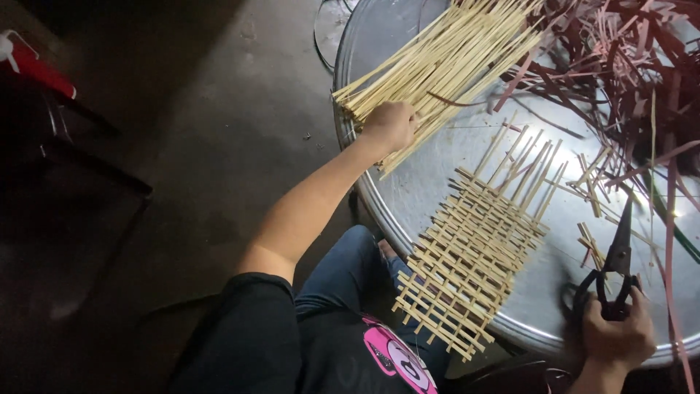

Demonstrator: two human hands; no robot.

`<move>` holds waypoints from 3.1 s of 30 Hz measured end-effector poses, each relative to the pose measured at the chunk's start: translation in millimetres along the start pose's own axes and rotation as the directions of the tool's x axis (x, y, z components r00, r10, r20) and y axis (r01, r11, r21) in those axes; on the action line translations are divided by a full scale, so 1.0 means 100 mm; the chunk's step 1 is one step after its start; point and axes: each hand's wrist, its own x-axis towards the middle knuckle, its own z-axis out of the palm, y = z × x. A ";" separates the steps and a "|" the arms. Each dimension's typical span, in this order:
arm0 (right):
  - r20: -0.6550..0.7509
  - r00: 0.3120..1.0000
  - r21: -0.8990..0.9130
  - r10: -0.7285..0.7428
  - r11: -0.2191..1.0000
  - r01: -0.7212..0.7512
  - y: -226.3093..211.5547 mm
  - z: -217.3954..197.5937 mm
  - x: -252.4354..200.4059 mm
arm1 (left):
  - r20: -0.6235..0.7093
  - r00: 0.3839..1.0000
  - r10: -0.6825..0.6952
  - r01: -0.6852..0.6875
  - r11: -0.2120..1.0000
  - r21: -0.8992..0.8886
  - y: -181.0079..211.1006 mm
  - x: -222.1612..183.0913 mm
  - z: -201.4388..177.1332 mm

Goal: A person is weaving thin wooden sticks into a mat-like structure on a metal table and using scissors to trim the ends.

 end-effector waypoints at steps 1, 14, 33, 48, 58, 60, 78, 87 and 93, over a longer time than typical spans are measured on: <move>0.001 1.000 0.001 -0.002 1.000 0.002 -0.01 -0.01 -0.01 | 0.000 1.000 -0.002 0.002 1.000 -0.001 0.03 -0.03 -0.03; -0.019 1.000 -0.102 0.000 0.995 -0.002 -0.01 0.00 0.00 | -0.440 0.866 0.237 -0.499 0.350 -0.793 1.03 -0.05 0.64; 0.301 0.948 0.177 0.106 0.970 -0.165 -0.27 -0.37 0.31 | 0.118 0.984 0.134 0.085 0.233 -0.969 1.39 0.08 1.47; 0.266 0.955 0.132 0.134 0.976 -0.174 -0.50 -0.66 0.53 | 0.238 0.943 0.232 0.221 0.097 -0.971 1.45 -0.16 1.12; -0.199 0.908 0.336 -0.369 0.844 0.417 -1.26 -1.02 1.28 | 0.107 0.744 0.660 -0.495 0.651 -0.576 1.55 -0.30 0.55; -0.079 0.934 0.375 -0.349 0.857 0.352 -1.29 -0.92 1.27 | 0.119 0.693 0.711 -0.607 0.665 -0.435 1.55 -0.31 0.49; 0.195 0.980 0.462 0.035 0.878 -0.123 -1.57 0.02 0.87 | -0.317 0.774 0.549 -0.544 0.831 0.111 1.08 -0.10 1.46; 0.080 0.992 0.362 -0.096 0.930 0.061 -1.56 0.19 0.79 | -0.411 0.782 0.470 -0.594 0.760 -0.262 0.93 -0.03 1.38; 0.090 0.992 0.319 -0.087 0.946 0.054 -1.56 0.22 0.75 | -0.391 0.729 0.562 -0.636 0.767 -0.084 0.72 -0.14 1.31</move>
